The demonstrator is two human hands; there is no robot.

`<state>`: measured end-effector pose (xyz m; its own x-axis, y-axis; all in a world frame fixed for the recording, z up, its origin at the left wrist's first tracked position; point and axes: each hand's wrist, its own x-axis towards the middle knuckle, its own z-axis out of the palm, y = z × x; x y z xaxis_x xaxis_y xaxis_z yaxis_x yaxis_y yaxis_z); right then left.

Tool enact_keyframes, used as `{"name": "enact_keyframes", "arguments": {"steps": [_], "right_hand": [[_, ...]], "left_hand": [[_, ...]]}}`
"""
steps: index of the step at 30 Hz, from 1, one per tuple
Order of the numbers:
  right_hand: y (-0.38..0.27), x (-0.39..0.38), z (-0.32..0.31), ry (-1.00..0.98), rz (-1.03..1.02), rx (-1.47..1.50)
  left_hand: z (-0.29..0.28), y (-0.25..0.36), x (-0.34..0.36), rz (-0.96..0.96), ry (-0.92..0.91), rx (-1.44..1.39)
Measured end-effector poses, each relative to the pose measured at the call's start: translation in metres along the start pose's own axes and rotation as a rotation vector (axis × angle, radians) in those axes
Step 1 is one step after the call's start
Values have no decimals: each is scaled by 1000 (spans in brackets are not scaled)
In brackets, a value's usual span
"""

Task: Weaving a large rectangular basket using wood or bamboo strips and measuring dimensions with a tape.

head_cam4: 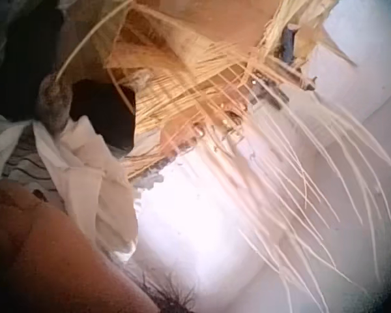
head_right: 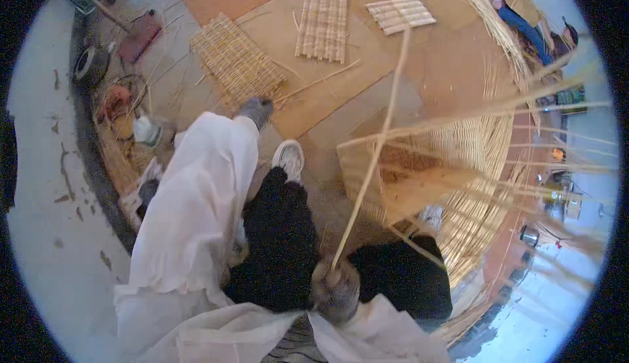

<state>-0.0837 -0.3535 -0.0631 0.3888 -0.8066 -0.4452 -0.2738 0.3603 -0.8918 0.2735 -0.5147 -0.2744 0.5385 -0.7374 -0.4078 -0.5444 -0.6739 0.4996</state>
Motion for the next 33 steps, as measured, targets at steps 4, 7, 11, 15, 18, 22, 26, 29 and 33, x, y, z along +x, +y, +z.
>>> {"name": "enact_keyframes", "arguments": {"steps": [4, 7, 11, 15, 18, 22, 26, 29, 33], "right_hand": [[23, -14, -23, -59, 120, 639], [-16, 17, -22, 75, 177, 477], [-31, 16, -15, 91, 227, 422], [-38, 17, -8, 94, 171, 388], [-43, 6, 3, 124, 85, 328], [-50, -20, 21, 117, -43, 269], [-48, -46, 38, 379, -169, 99], [-39, -66, 40, 335, -324, 136], [-22, -90, 29, 252, -290, 87]], "left_hand": [[96, -136, 111, -21, 937, 565], [139, -71, 136, 33, -35, 195], [143, -99, 114, 4, -94, 391], [142, -92, 68, -71, -220, 453], [88, -63, 55, 56, -77, 451], [-65, -84, 56, 178, 352, 549], [-248, -36, -18, 273, 753, 360], [-364, -91, -89, 639, 1082, 332], [-431, -34, -253, 534, 1087, -457]]}}
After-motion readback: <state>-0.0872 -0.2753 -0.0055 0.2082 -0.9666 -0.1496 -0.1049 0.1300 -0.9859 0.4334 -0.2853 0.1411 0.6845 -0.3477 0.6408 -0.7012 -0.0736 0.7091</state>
